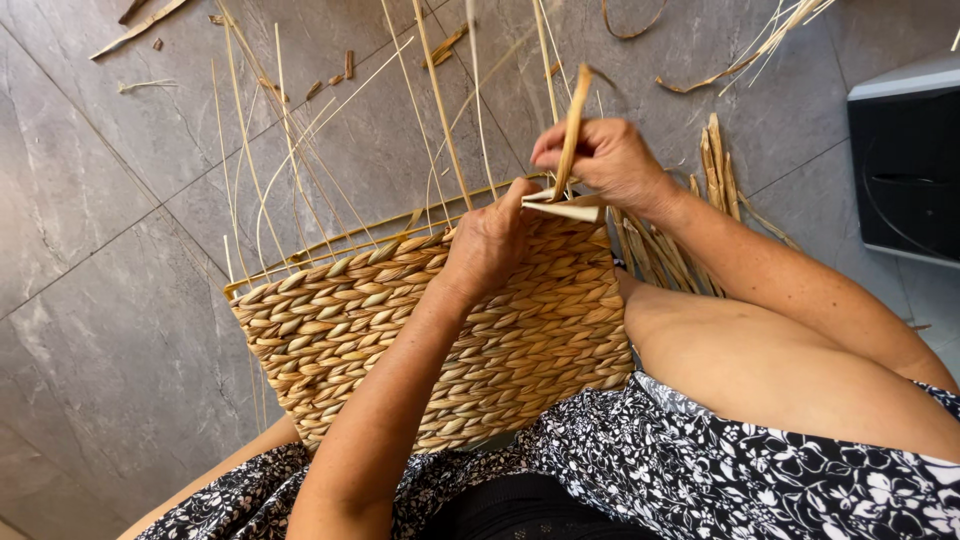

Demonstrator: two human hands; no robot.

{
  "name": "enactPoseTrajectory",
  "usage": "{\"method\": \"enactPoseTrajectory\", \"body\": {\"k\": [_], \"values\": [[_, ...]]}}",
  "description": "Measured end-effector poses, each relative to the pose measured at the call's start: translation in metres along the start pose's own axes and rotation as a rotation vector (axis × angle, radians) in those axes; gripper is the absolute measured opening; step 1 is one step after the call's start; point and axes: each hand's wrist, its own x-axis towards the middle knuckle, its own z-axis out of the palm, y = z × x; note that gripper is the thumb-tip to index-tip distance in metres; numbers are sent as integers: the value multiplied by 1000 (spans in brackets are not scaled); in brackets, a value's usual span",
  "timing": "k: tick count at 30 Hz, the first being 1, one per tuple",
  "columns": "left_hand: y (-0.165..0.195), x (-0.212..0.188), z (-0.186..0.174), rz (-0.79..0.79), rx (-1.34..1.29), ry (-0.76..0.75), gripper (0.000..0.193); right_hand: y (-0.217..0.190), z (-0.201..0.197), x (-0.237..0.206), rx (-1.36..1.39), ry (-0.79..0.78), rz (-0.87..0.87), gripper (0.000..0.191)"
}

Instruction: The person sits on the floor with a partially woven water hyacinth basket on their lap and finishes its rim. They bend the upright warp strands over the metal frame, tuck and weave them back into the woven body by hand, and pull each strand tight to lock the border in place.

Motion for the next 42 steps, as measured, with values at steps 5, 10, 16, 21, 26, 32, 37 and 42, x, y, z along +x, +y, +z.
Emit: {"method": "enactPoseTrajectory", "body": {"k": [5,10,16,21,26,32,37,42], "values": [[4,15,-16,-284,-321,-192,12,1,-28,-12,177,323,-232,3],[-1,25,-26,-470,-501,-257,12,12,-44,-29,864,282,155,15],[-6,30,-1,-374,-74,-141,16,1,-42,-52,839,-139,177,21],[-5,22,10,-154,144,-94,16,-4,-39,-39,-301,-104,40,37],[-5,15,-7,-125,-49,-142,23,2,-37,-38,-750,-101,-240,33],[5,27,-10,-257,-157,-174,26,11,-41,-35,-954,-138,-121,20],[-8,24,-5,-299,-288,-152,26,29,-45,-42,-576,-135,357,25],[-12,11,7,-497,-569,75,21,53,-45,-43,-477,-135,424,24]]}}
